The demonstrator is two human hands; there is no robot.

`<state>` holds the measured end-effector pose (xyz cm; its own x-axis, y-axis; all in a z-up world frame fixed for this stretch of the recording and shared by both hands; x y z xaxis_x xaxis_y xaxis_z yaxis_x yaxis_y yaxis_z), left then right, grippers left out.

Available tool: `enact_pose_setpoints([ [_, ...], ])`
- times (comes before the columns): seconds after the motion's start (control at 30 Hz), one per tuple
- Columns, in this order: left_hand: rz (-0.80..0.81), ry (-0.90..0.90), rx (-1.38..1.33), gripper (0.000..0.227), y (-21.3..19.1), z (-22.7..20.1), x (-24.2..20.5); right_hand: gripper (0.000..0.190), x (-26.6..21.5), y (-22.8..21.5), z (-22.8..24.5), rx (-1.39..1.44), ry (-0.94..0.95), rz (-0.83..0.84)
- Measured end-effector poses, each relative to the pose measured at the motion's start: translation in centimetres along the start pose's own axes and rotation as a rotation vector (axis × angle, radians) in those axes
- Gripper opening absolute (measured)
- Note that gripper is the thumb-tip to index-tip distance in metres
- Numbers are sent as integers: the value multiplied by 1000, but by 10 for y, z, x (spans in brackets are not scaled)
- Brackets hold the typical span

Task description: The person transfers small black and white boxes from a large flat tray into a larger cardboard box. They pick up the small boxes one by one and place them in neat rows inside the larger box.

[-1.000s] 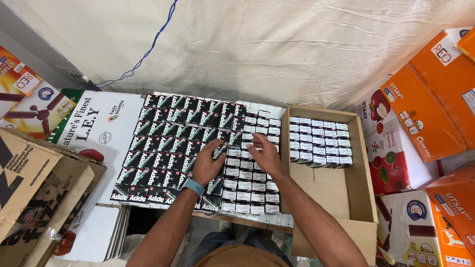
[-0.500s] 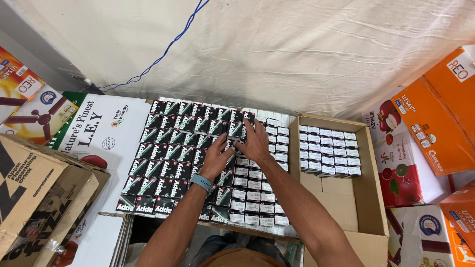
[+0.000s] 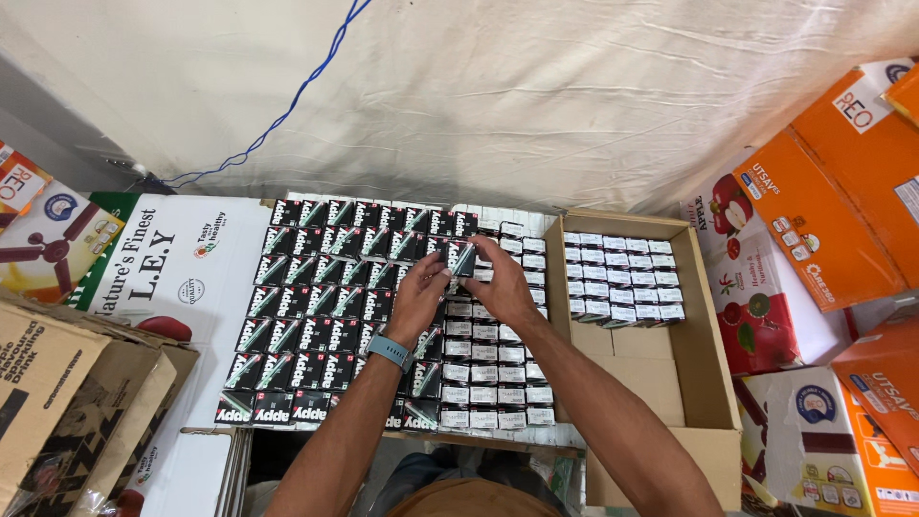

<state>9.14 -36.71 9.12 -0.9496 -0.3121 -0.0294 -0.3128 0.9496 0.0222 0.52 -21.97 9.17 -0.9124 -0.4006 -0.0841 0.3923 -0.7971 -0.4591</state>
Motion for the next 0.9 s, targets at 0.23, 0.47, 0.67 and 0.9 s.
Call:
enact_pose_setpoints([
  [0.23, 119, -18, -62, 53, 50, 0, -7, 78, -62, -65, -1, 329, 209, 99],
  [0.47, 296, -10, -144, 51, 132, 14, -20, 59, -99, -135, -46, 468, 386, 11],
  [0.67, 364, -2, -83, 53, 185, 32, -32, 60, -121, -178, -77, 426, 450, -16],
  [0.9, 384, 384, 569, 45, 200, 13, -49, 60, -124, -187, -157, 241, 412, -91],
])
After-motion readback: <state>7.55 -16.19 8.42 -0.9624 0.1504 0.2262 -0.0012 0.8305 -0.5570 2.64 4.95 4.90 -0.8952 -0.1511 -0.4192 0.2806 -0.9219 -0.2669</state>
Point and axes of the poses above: each hand's wrist, its own x-axis towards the middle knuckle, its own y-axis out of the palm, z = x × y, the point moved 5 cm from there along x, towards the middle knuckle, and after that the axes turned 11 degrees about y, right-handed, at the moved point
